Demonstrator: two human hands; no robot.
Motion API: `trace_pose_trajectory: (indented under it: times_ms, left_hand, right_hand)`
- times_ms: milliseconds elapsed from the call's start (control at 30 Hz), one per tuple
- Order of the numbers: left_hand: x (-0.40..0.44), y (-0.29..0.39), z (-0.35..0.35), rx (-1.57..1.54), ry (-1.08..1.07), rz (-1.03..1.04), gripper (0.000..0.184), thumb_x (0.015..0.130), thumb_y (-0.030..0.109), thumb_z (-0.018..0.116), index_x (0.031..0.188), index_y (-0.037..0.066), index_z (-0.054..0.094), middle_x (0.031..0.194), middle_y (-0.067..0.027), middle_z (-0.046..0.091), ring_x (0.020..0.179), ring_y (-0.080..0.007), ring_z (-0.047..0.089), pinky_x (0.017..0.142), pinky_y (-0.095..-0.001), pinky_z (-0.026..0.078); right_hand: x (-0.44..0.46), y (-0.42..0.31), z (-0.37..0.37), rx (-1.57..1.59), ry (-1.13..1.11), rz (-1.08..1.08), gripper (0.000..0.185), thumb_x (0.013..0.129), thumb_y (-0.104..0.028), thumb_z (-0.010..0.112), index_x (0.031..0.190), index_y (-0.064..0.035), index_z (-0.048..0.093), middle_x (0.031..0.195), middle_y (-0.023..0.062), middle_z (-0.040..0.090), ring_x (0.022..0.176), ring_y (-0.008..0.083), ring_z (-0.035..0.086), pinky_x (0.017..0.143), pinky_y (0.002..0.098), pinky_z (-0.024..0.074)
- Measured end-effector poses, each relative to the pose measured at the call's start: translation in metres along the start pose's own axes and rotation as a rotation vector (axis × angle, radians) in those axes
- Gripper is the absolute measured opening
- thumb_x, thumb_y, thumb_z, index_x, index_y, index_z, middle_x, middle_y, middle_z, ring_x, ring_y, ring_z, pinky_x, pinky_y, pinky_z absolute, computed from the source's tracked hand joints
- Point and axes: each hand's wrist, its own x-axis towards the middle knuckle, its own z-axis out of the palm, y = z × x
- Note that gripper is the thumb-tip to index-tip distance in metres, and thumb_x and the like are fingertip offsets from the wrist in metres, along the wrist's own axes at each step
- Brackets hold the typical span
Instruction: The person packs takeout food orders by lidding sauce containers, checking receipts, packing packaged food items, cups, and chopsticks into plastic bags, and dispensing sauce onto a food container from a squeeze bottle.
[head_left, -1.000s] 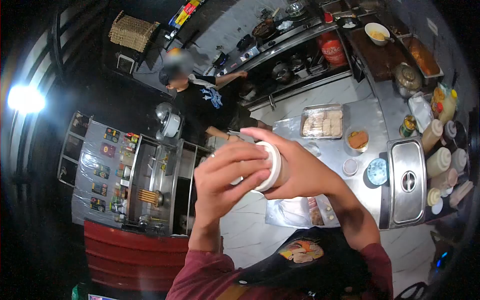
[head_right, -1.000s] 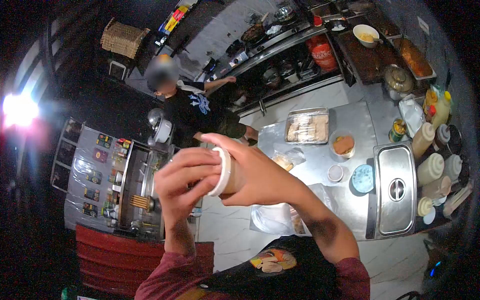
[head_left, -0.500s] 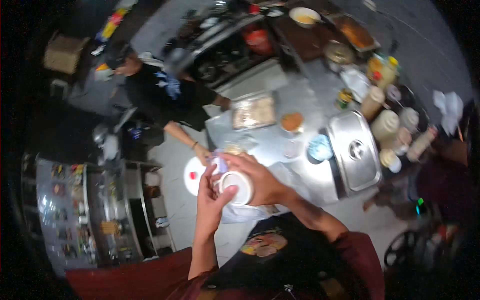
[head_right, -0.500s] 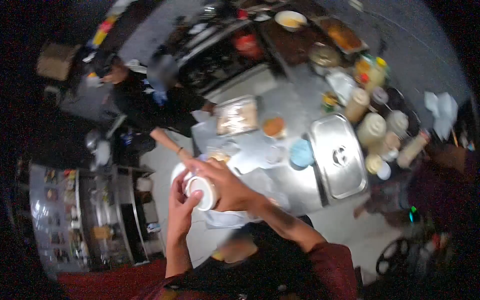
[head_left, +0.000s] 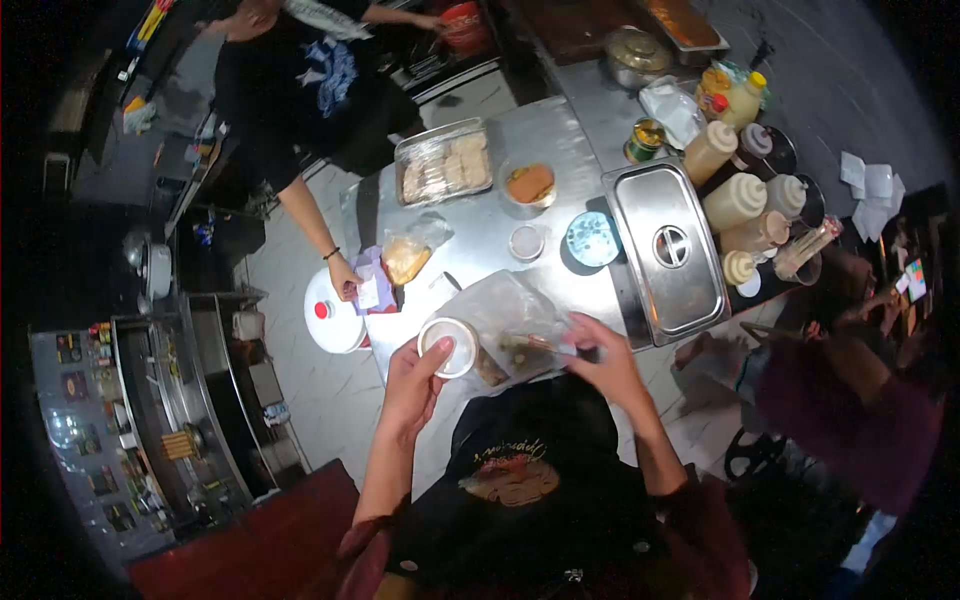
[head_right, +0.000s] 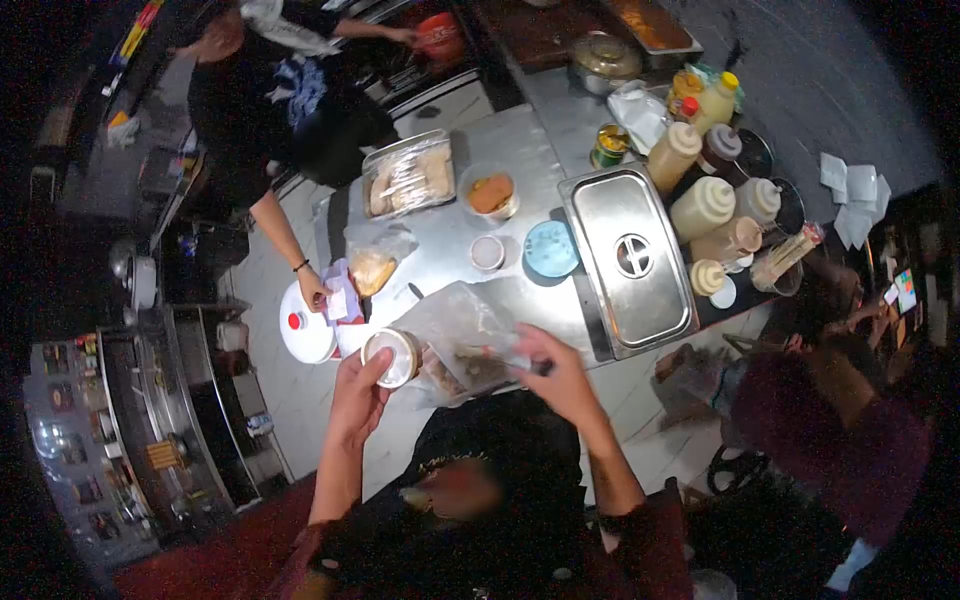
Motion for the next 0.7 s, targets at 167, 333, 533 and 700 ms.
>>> trace_pose_trajectory:
  times_ms: [167, 333, 533, 700]
  left_hand:
    - [0.013, -0.003, -0.052, -0.056, -0.002, 0.036, 0.039, 0.102, 0.022, 0.067, 0.126, -0.007, 0.061, 0.116, -0.014, 0.071, 0.102, -0.0206, 0.072, 0.091, -0.0352, 0.061]
    - [0.022, -0.001, -0.157, -0.204, 0.109, 0.126, 0.042, 0.104, 0.027, 0.063, 0.131, -0.004, 0.058, 0.123, -0.0152, 0.07, 0.109, -0.0248, 0.071, 0.096, -0.0406, 0.06]
    - [-0.016, -0.02, -0.229, -0.313, 0.263, 0.19, 0.045, 0.101, 0.029, 0.065, 0.13, -0.004, 0.058, 0.123, -0.0139, 0.068, 0.107, -0.0224, 0.07, 0.095, -0.0396, 0.06]
    - [-0.051, -0.066, -0.261, -0.4, 0.396, 0.204, 0.045, 0.1, 0.03, 0.069, 0.127, -0.006, 0.06, 0.115, -0.0136, 0.07, 0.101, -0.0226, 0.071, 0.092, -0.0389, 0.06]
  right_hand:
    - [-0.097, 0.066, -0.024, -0.084, 0.311, 0.442, 0.034, 0.095, -0.012, 0.073, 0.125, 0.0022, 0.069, 0.073, 0.0074, 0.072, 0.066, 0.0111, 0.064, 0.068, 0.0315, 0.053]
    - [-0.121, 0.043, 0.014, -0.333, 0.439, 0.383, 0.031, 0.101, -0.025, 0.065, 0.1, 0.0058, 0.073, 0.069, 0.0105, 0.071, 0.064, 0.0124, 0.066, 0.062, 0.0317, 0.051]
    - [-0.018, -0.064, 0.106, -0.427, 0.347, -0.057, 0.016, 0.096, -0.007, 0.07, 0.108, 0.0036, 0.071, 0.097, 0.0141, 0.074, 0.085, 0.0155, 0.069, 0.074, 0.0295, 0.0529]
    - [0.115, -0.104, 0.228, -0.255, -0.046, -0.216, 0.017, 0.093, -0.007, 0.071, 0.106, 0.0028, 0.07, 0.095, 0.0131, 0.073, 0.087, 0.0199, 0.071, 0.078, 0.0316, 0.0557]
